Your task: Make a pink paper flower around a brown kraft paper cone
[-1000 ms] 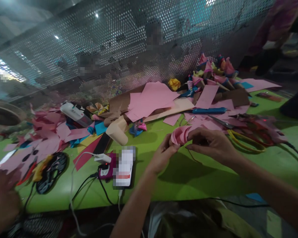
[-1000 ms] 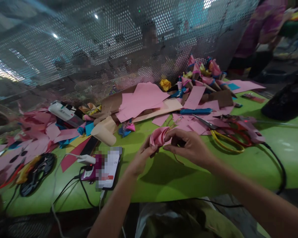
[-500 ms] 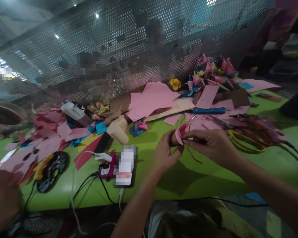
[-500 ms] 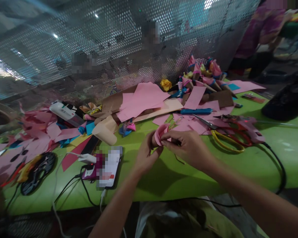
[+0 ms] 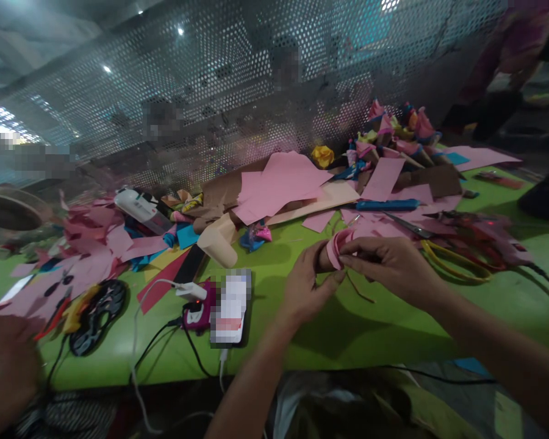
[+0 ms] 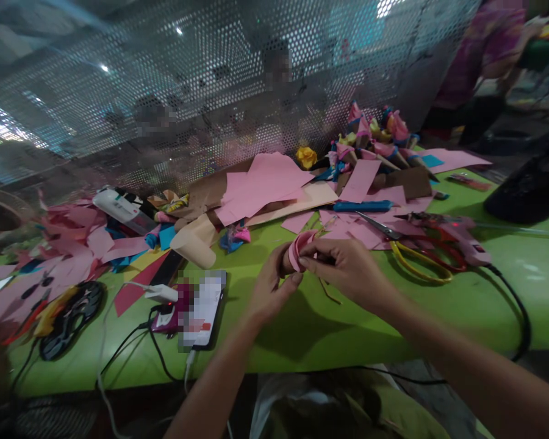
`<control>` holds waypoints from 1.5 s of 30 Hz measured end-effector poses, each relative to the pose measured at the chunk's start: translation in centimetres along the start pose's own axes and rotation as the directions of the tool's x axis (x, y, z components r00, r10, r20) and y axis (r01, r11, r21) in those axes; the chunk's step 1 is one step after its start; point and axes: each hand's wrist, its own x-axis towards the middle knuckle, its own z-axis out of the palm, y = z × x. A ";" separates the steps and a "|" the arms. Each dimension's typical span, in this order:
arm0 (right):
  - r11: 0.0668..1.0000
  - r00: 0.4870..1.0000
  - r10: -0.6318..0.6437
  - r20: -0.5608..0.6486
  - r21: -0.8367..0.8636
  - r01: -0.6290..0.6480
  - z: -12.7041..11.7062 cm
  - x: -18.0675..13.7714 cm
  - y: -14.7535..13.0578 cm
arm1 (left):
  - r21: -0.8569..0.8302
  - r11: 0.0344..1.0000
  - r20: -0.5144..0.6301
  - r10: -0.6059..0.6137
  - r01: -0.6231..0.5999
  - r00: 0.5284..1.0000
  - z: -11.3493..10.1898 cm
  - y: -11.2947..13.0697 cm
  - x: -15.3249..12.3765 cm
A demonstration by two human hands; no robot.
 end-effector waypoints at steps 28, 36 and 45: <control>0.999 0.999 0.037 0.004 -0.034 -0.037 0.4 -0.2 0.0 | 0.234 0.972 -0.041 -0.002 0.012 0.999 0.1 0.6 0.1; 1.000 1.000 0.022 -0.009 -0.009 -0.022 0.6 0.0 0.3 | 0.249 0.969 -0.045 0.007 0.005 0.999 0.3 0.6 0.2; 1.000 1.000 -0.006 0.012 0.005 0.006 0.4 0.2 0.8 | 0.162 0.987 -0.023 0.013 -0.009 1.000 0.0 0.6 0.0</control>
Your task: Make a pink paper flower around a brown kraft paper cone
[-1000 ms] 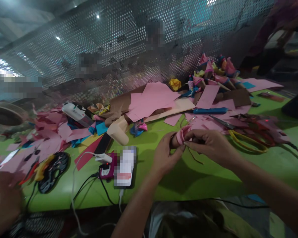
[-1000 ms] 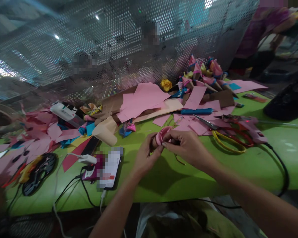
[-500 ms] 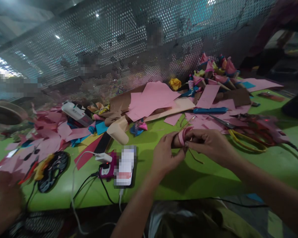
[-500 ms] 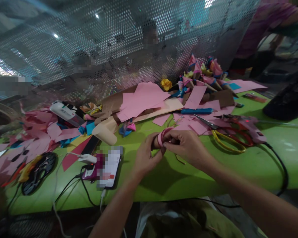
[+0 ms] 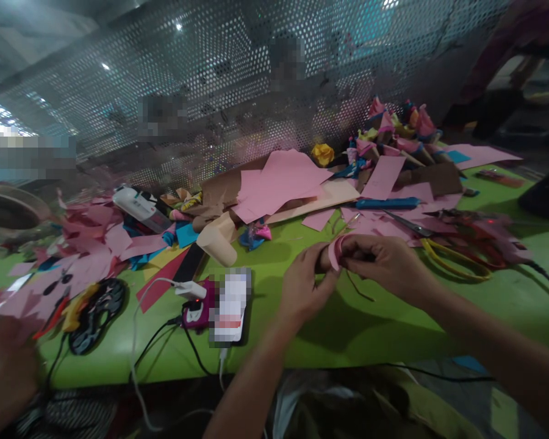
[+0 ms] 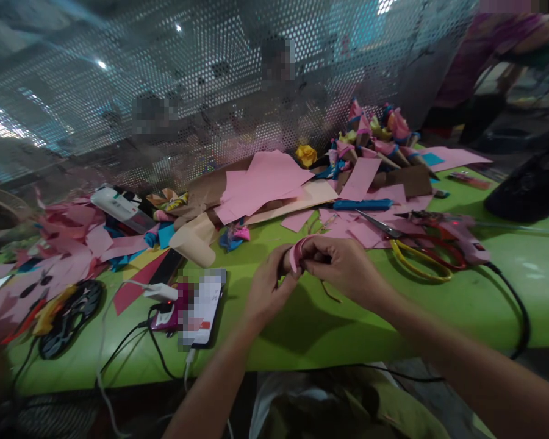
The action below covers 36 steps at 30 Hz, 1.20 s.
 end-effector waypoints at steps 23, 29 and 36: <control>0.948 0.987 0.151 -0.063 0.292 -0.126 1.0 0.1 0.4 | -0.120 0.991 0.009 -0.055 0.056 0.998 0.3 -0.9 0.0; 0.910 0.979 0.190 -0.071 0.386 -0.149 1.4 0.1 0.0 | -0.146 0.988 0.009 -0.038 0.039 0.999 0.4 -0.8 0.0; 0.905 0.980 0.168 -0.109 0.412 -0.109 1.9 0.0 0.3 | -0.200 0.979 -0.022 -0.040 0.035 0.999 0.4 -0.8 0.0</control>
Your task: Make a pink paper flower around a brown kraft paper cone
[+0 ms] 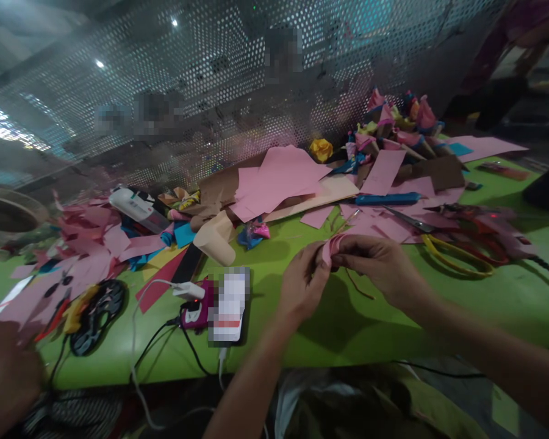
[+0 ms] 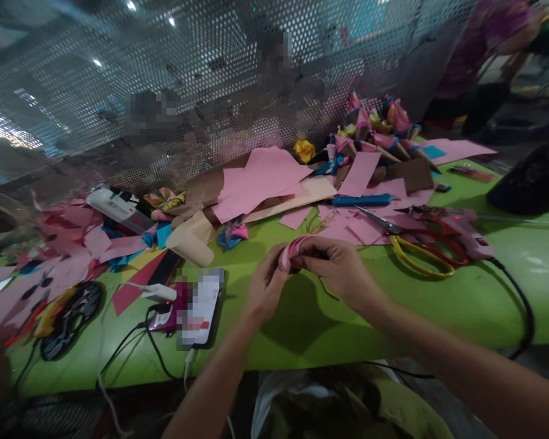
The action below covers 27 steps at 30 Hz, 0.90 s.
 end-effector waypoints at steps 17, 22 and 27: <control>0.990 0.992 -0.048 0.116 -0.124 0.063 -0.8 0.4 0.4 | -0.061 0.994 0.008 -0.092 0.092 0.996 -0.1 0.4 0.3; 0.962 0.987 -0.078 0.138 -0.248 0.110 -1.1 0.3 -0.1 | -0.110 0.988 0.013 -0.107 0.108 0.994 0.1 0.2 0.2; 0.948 0.984 -0.087 0.154 -0.290 0.129 -1.1 0.3 -0.1 | -0.187 0.974 0.056 -0.120 0.129 0.991 0.1 0.0 0.0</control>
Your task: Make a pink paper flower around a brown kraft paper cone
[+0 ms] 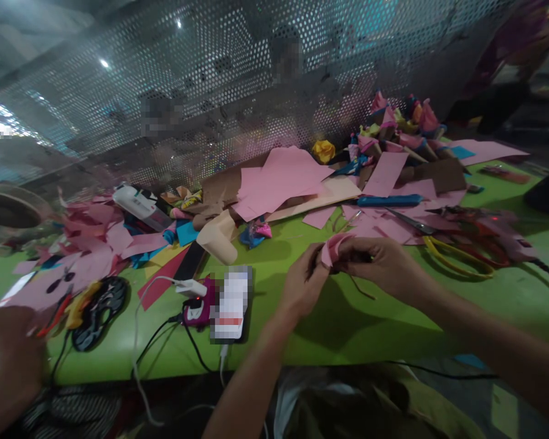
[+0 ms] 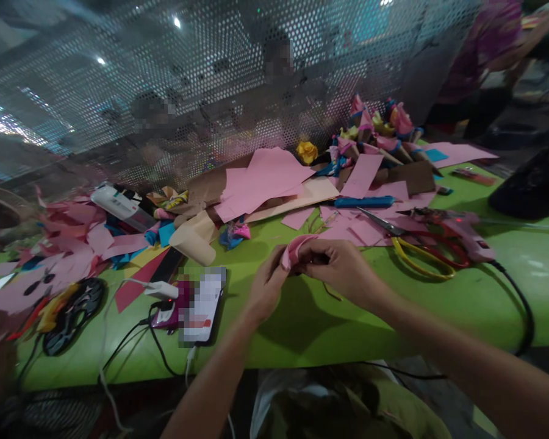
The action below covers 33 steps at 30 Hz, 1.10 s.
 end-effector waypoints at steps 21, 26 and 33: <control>0.997 0.999 -0.033 0.034 -0.064 0.035 -0.3 -0.1 -0.5 | -0.054 0.995 0.041 -0.079 0.081 0.996 -0.1 0.3 0.2; 1.000 0.999 -0.026 0.021 -0.012 0.026 -0.2 -0.1 0.0 | -0.143 0.978 -0.001 -0.152 0.151 0.988 0.1 -0.1 0.3; 1.000 0.995 -0.013 0.097 -0.012 0.014 -0.7 0.4 0.3 | -0.298 0.917 0.053 -0.260 0.264 0.964 0.0 -1.2 0.6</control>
